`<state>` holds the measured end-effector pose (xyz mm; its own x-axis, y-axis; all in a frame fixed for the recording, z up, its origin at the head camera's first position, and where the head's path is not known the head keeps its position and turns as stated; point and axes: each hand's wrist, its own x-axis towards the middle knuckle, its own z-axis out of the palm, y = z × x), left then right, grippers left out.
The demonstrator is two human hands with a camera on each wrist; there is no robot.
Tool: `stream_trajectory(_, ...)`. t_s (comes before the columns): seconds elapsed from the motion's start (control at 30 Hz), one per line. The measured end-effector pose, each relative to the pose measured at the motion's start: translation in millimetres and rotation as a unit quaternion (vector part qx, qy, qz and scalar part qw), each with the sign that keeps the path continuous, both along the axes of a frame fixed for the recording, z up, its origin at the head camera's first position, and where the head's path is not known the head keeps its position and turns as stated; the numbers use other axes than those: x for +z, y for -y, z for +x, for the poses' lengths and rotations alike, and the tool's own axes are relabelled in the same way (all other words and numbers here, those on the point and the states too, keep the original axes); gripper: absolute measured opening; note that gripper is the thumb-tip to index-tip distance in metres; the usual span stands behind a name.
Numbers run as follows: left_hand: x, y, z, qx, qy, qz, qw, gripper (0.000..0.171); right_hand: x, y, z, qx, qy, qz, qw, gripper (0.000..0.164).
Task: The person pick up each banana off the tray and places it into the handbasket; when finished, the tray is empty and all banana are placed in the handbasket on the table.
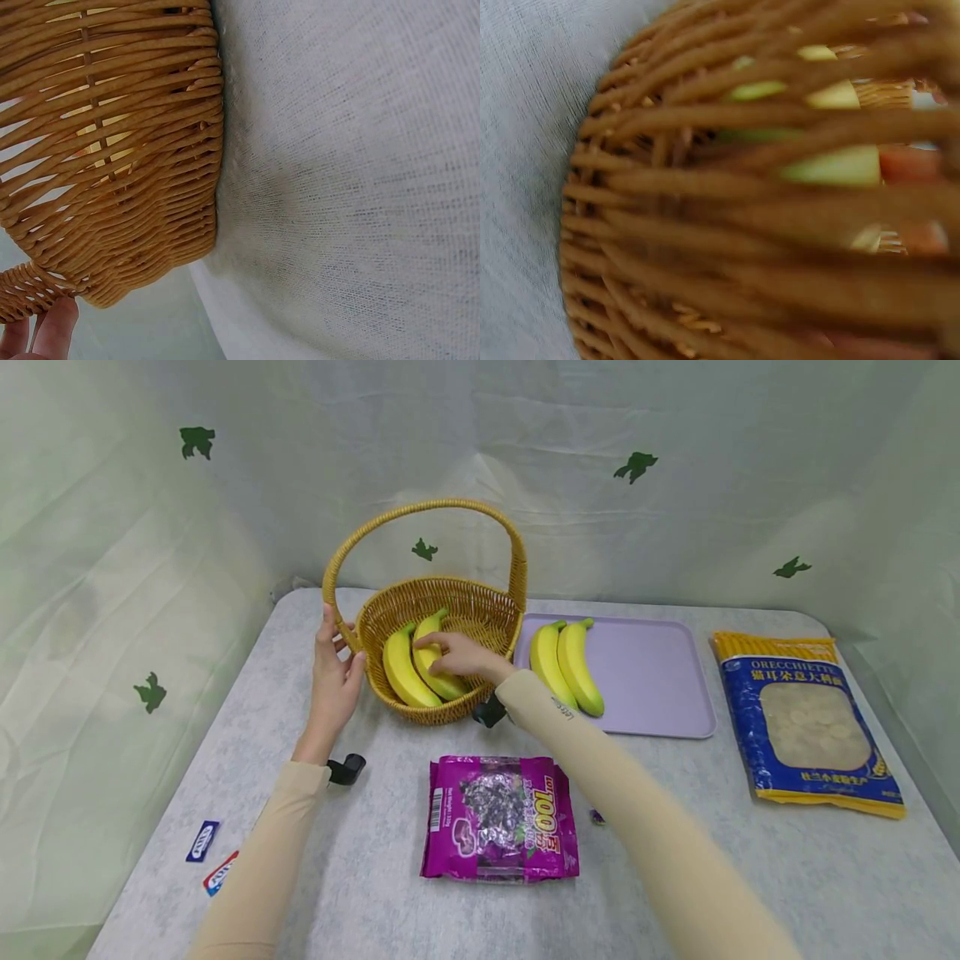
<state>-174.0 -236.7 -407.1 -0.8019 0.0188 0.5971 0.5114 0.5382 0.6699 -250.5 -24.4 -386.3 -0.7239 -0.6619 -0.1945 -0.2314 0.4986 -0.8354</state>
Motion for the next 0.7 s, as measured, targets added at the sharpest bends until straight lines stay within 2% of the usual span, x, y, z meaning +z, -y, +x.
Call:
stream_trajectory(0.27, -1.1, 0.3, 0.1, -0.005, -0.004, 0.006, 1.0000, 0.090, -2.1, 7.7, 6.2, -0.009, -0.013, 0.017, 1.000, 0.058)
stream_trajectory(0.47, -0.4, 0.2, 1.3, -0.004, -0.005, 0.003, 1.0000, 0.090, -5.8, 10.5, 4.6, -0.009, -0.023, 0.035, 0.999, 0.060)
stream_trajectory(0.7, -1.7, 0.3, 0.2, 0.000, -0.005, 0.002, 1.0000, 0.089, 3.2, 0.8, 5.1, -0.017, -0.002, 0.003, 1.000, 0.054)
